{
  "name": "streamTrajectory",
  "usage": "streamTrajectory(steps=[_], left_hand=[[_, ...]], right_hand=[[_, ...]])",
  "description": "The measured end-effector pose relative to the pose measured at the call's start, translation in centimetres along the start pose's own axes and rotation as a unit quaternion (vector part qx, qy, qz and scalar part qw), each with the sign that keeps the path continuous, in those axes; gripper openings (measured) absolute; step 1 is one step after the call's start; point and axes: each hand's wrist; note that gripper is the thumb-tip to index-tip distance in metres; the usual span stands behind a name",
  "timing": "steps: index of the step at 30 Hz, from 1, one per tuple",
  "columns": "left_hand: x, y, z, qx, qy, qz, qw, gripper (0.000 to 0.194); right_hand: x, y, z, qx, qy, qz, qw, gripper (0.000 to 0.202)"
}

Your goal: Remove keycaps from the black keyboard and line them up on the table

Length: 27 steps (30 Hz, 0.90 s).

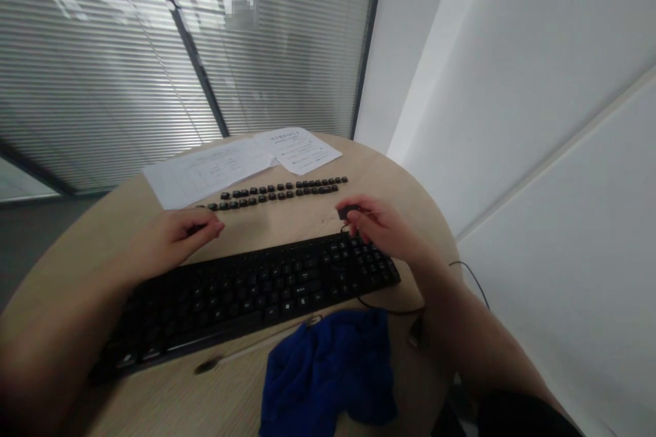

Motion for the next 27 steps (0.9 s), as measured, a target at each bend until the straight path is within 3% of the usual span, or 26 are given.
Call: streamTrajectory(steps=[7, 18, 24, 27], left_hand=[[-0.3, 0.3, -0.1, -0.01, -0.011, 0.002, 1.0, 0.039], [-0.2, 0.2, -0.1, 0.0, -0.013, 0.0, 1.0, 0.038], [-0.1, 0.5, -0.1, -0.005, -0.03, 0.006, 1.0, 0.04], [0.1, 1.2, -0.5, -0.009, -0.074, 0.025, 0.997, 0.036]], right_hand=[[-1.2, 0.2, 0.4, -0.047, -0.072, -0.105, 0.991, 0.023], [-1.2, -0.7, 0.3, -0.071, -0.094, -0.189, 0.975, 0.02], [-2.5, -1.3, 0.0, -0.083, -0.038, -0.245, 0.965, 0.021], [-3.2, -1.5, -0.1, -0.083, -0.016, -0.264, 0.961, 0.023]])
Point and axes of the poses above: each hand's wrist, its own z-axis towards the middle knuckle, its own x-axis out of the back of the hand, y = z × x, and after that the axes turned 1 degree about y, right-handed
